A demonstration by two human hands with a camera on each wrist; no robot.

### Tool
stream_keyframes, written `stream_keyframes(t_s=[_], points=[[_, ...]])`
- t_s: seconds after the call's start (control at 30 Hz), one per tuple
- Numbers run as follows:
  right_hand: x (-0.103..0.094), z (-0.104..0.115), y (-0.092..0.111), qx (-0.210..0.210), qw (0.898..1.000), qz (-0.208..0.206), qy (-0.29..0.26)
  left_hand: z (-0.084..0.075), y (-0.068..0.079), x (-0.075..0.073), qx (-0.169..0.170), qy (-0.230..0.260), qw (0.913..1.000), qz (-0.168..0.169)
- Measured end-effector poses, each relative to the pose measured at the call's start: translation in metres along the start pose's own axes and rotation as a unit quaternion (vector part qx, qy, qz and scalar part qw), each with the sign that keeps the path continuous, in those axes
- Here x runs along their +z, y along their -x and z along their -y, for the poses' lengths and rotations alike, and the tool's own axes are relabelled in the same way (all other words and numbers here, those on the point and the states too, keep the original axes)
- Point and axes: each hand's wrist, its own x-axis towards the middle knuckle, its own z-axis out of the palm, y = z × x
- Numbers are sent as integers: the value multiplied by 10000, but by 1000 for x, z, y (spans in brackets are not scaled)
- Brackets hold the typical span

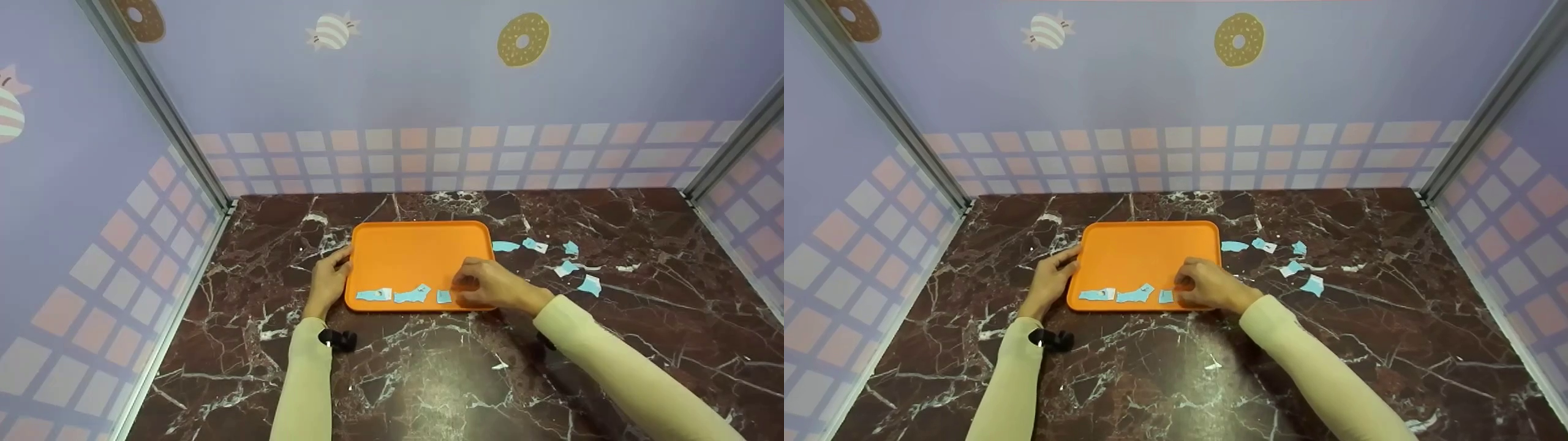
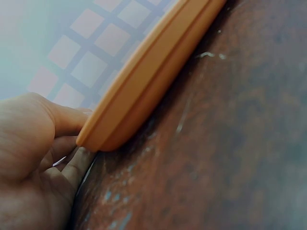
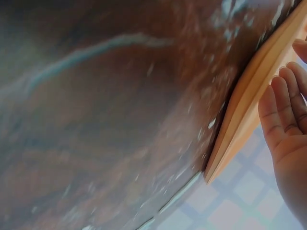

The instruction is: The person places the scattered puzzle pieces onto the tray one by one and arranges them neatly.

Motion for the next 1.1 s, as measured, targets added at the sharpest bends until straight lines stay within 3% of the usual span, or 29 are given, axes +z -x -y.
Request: stream_keyframes(t_s=[0.63, 1.1], points=[[-42, -30, 37, 423, 9964, -729, 20, -1, 2, 1, -38, 59, 10000, -21], [-68, -48, 70, 1046, 9916, -730, 212, 0, 2, 0, -125, 29, 9999, 58]])
